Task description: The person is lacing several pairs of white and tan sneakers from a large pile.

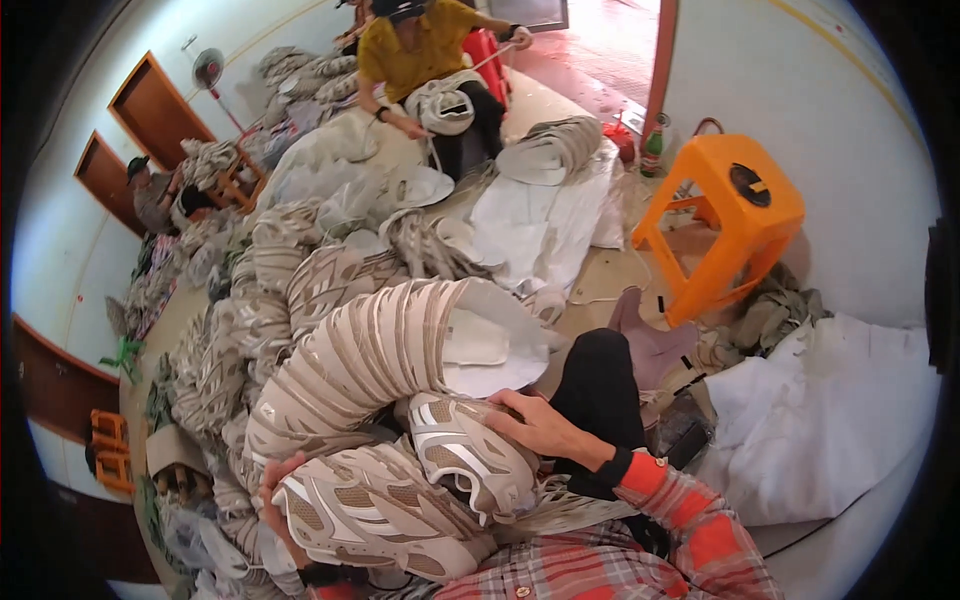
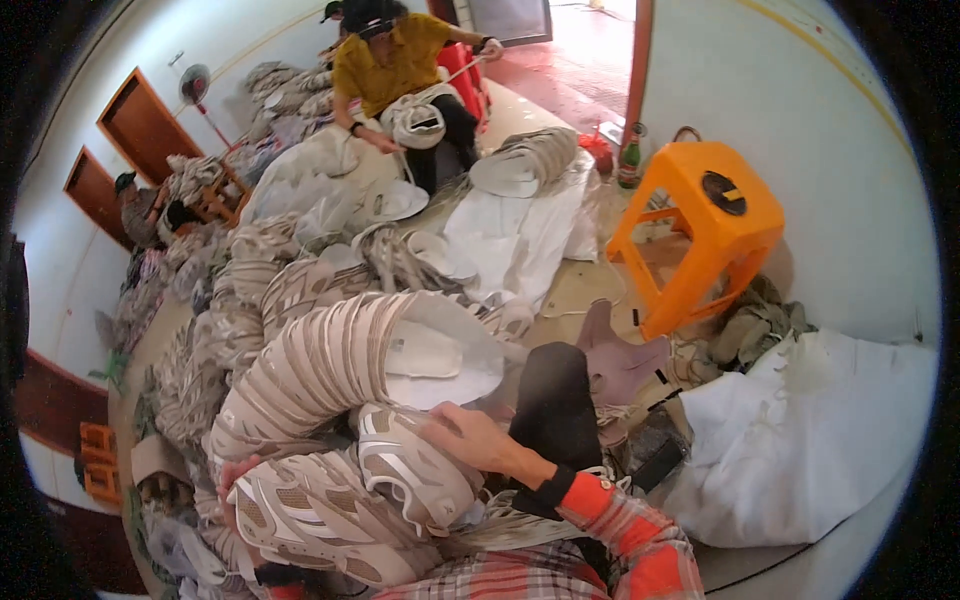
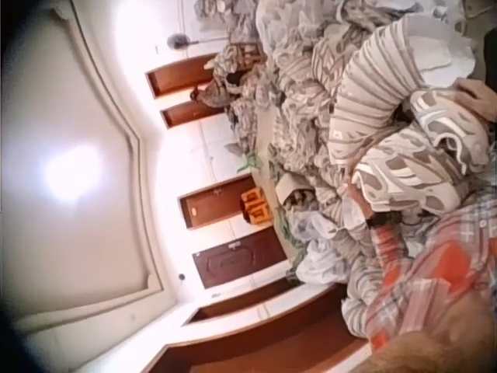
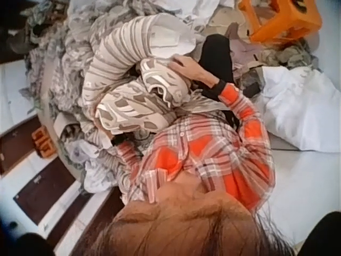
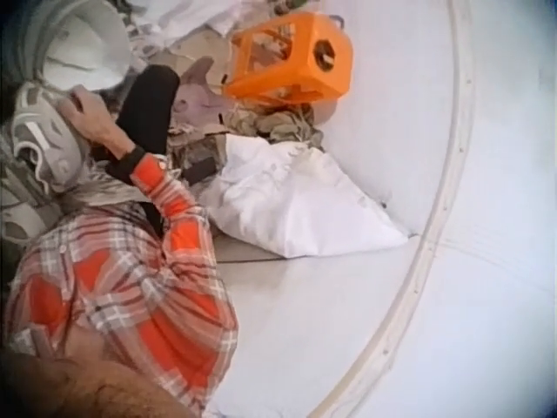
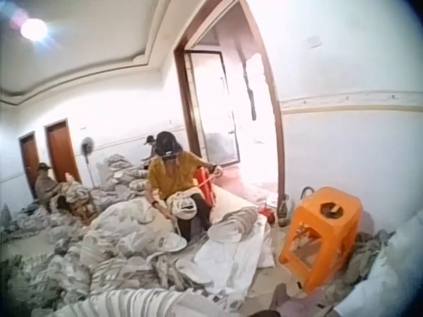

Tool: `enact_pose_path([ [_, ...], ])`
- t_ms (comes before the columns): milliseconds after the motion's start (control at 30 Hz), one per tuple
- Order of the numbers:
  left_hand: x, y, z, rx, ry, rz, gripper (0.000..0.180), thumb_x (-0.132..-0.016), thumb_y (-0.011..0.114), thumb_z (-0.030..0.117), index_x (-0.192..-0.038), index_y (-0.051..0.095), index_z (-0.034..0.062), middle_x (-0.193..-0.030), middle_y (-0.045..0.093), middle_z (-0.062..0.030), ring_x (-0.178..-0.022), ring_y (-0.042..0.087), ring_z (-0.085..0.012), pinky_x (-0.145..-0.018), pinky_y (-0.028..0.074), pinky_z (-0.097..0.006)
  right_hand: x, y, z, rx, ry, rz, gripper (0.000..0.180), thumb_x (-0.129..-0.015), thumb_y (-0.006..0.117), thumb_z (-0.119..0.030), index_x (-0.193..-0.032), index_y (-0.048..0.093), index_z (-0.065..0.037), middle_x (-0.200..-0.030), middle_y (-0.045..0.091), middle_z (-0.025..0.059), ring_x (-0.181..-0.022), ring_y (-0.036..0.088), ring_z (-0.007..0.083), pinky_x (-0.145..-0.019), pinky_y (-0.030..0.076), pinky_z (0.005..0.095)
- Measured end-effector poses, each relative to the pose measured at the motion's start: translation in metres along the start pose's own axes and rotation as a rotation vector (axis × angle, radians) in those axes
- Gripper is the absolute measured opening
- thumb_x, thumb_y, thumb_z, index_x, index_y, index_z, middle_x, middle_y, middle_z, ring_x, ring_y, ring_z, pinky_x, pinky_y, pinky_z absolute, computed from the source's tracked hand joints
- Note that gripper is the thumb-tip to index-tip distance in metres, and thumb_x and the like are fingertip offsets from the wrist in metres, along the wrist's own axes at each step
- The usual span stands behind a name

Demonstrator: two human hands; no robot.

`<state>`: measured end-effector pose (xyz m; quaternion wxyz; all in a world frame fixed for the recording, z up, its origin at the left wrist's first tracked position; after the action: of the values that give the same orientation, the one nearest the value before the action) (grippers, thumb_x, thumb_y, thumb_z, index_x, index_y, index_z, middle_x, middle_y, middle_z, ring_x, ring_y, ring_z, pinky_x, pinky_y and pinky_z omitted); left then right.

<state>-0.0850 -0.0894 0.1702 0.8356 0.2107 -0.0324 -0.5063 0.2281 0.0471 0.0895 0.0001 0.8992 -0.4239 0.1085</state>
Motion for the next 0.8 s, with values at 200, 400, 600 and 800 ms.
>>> enact_pose_path([
  [200,0.005,-0.039,-0.016,-0.027,-0.315,-0.017,0.058,-0.088,0.037,0.048,-0.117,0.052,0.0001,-0.123,0.052,-0.0207,-0.113,0.05,-0.0323,-0.096,0.04,-0.044,0.01,0.007,-0.044,0.438,-0.214,0.118,0.055,-0.082,0.059,-0.044,-0.107,0.053,0.004,-0.1,0.057,0.0253,-0.094,0.055,0.036,-0.082,0.042,0.0378],
  [400,-0.012,-0.028,-0.028,0.246,-0.311,-0.239,0.059,-0.089,0.035,0.048,-0.12,0.05,0.0007,-0.124,0.052,-0.0193,-0.114,0.049,-0.0322,-0.097,0.039,-0.044,-0.009,0.045,-0.037,0.062,-0.048,-0.227,0.071,-0.069,0.07,-0.053,-0.106,0.055,0.006,-0.097,0.06,0.0227,-0.087,0.058,0.0234,-0.079,0.045,0.0343],
  [600,-0.033,-0.002,-0.033,0.71,-0.255,-0.548,0.059,-0.089,0.034,0.047,-0.123,0.049,0.0011,-0.125,0.051,-0.0183,-0.115,0.048,-0.032,-0.098,0.038,-0.044,-0.061,0.005,-0.171,0.573,-0.128,-0.212,0.07,-0.068,0.066,-0.06,-0.09,0.063,0.006,-0.078,0.064,0.0169,-0.072,0.061,0.0216,-0.065,0.047,0.0324],
  [800,0.033,-0.013,-0.107,0.558,-0.481,-0.222,0.056,-0.09,0.037,0.044,-0.125,0.047,0.0009,-0.121,0.054,-0.0164,-0.113,0.05,-0.0309,-0.098,0.038,-0.043,-0.041,0.037,-0.178,1.019,-0.24,-0.256,0.079,-0.072,0.057,-0.065,-0.095,0.053,0.01,-0.081,0.061,0.0256,-0.078,0.061,0.0374,-0.069,0.048,0.0415],
])
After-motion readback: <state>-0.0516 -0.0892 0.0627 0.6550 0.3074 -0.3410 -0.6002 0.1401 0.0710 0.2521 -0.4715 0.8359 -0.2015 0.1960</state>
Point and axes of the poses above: each hand's wrist, its own x-axis away from the middle knuckle, its own y-axis out of the palm, z = x × y, the point moved 7 cm from there along -x, towards the middle knuckle
